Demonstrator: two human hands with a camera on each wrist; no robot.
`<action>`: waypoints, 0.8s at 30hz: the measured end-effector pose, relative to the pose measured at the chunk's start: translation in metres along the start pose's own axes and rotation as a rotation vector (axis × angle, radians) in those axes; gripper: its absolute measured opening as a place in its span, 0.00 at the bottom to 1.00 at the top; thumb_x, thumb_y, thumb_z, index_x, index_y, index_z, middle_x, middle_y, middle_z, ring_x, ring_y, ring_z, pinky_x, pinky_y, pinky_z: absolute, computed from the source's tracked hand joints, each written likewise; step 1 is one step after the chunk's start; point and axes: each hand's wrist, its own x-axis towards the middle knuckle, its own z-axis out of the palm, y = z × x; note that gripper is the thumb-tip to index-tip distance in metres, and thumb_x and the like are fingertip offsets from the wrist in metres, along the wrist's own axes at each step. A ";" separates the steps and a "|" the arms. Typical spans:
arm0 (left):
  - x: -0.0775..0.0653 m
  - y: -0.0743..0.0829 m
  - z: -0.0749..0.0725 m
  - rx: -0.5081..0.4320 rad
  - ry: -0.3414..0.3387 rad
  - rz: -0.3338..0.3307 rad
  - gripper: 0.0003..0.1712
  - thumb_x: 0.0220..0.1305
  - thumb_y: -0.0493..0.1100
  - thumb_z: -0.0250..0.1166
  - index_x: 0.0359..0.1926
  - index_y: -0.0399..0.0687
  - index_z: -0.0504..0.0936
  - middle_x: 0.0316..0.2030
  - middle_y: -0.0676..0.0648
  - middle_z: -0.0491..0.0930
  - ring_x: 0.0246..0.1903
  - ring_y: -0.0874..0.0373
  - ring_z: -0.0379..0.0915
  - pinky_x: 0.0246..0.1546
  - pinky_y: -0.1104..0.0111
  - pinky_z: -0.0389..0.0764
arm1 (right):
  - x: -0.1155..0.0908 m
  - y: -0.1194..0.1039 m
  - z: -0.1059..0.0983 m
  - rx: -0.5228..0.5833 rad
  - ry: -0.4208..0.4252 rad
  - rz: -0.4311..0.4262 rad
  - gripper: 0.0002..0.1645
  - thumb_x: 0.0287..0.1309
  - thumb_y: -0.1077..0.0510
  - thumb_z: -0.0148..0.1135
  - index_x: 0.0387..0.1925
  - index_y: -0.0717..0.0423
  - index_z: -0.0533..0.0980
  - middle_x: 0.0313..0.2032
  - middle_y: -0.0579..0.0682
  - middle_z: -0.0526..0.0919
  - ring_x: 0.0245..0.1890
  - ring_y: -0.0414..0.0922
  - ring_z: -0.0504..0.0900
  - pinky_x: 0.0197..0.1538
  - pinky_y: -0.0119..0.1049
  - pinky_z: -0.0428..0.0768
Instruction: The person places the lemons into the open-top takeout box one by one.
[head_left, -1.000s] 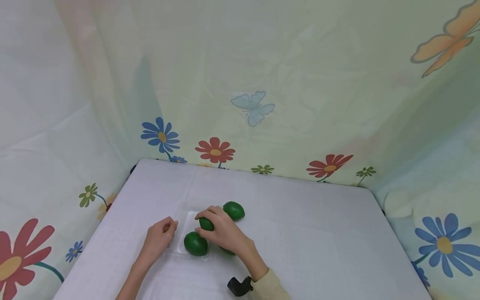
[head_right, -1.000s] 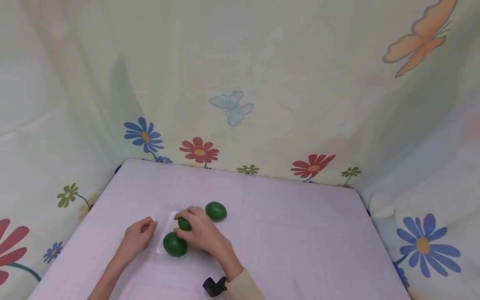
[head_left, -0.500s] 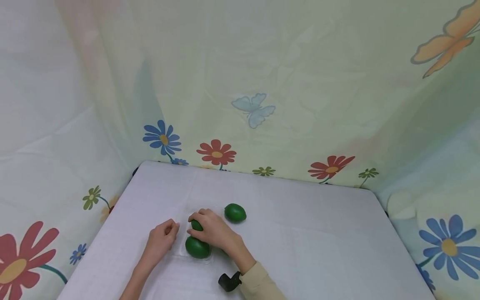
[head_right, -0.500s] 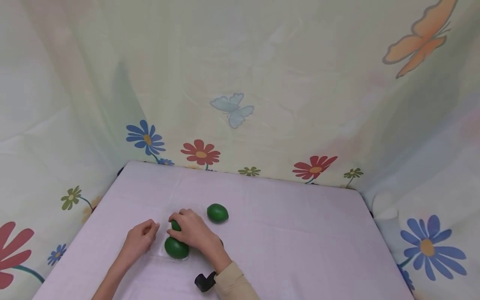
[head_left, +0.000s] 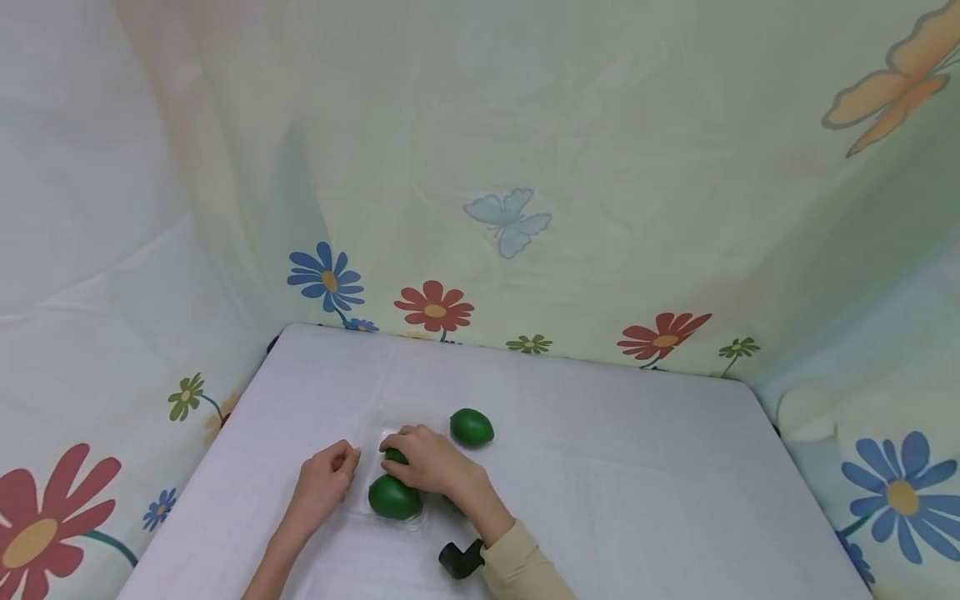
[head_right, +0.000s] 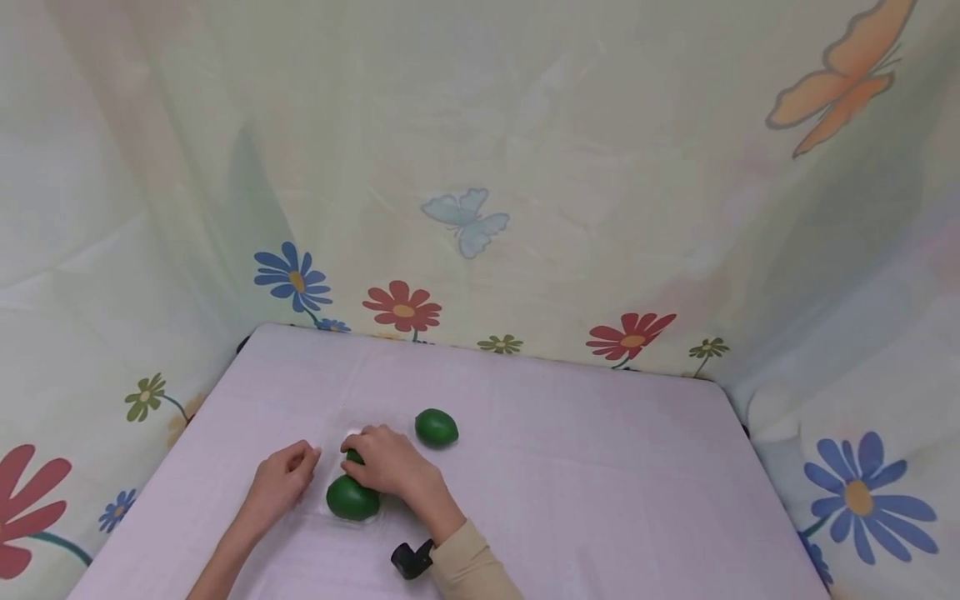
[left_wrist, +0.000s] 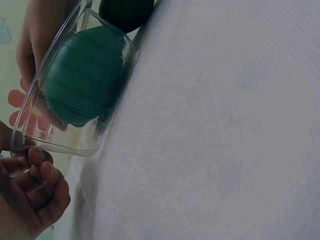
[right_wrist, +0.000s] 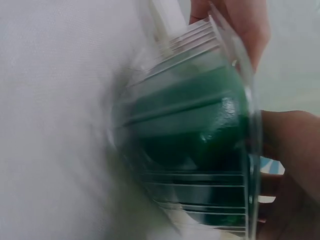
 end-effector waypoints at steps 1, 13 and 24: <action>0.000 0.000 0.000 -0.002 0.000 -0.003 0.18 0.77 0.43 0.59 0.27 0.41 0.75 0.15 0.53 0.68 0.15 0.60 0.64 0.19 0.70 0.66 | -0.001 -0.001 -0.002 0.003 0.004 -0.002 0.17 0.72 0.46 0.61 0.56 0.46 0.83 0.52 0.44 0.86 0.51 0.39 0.83 0.51 0.31 0.81; -0.001 0.002 -0.001 0.000 0.000 -0.008 0.17 0.77 0.44 0.58 0.28 0.42 0.76 0.14 0.53 0.68 0.16 0.59 0.65 0.20 0.70 0.67 | -0.044 -0.005 -0.029 0.006 0.162 -0.032 0.13 0.70 0.50 0.65 0.51 0.47 0.86 0.49 0.43 0.87 0.51 0.39 0.84 0.53 0.32 0.82; 0.000 -0.002 -0.002 -0.008 -0.004 -0.014 0.17 0.77 0.45 0.58 0.29 0.41 0.76 0.15 0.52 0.68 0.16 0.58 0.66 0.20 0.70 0.68 | -0.090 0.027 -0.038 0.097 0.427 -0.056 0.11 0.60 0.60 0.74 0.45 0.52 0.86 0.44 0.45 0.88 0.45 0.43 0.86 0.46 0.35 0.85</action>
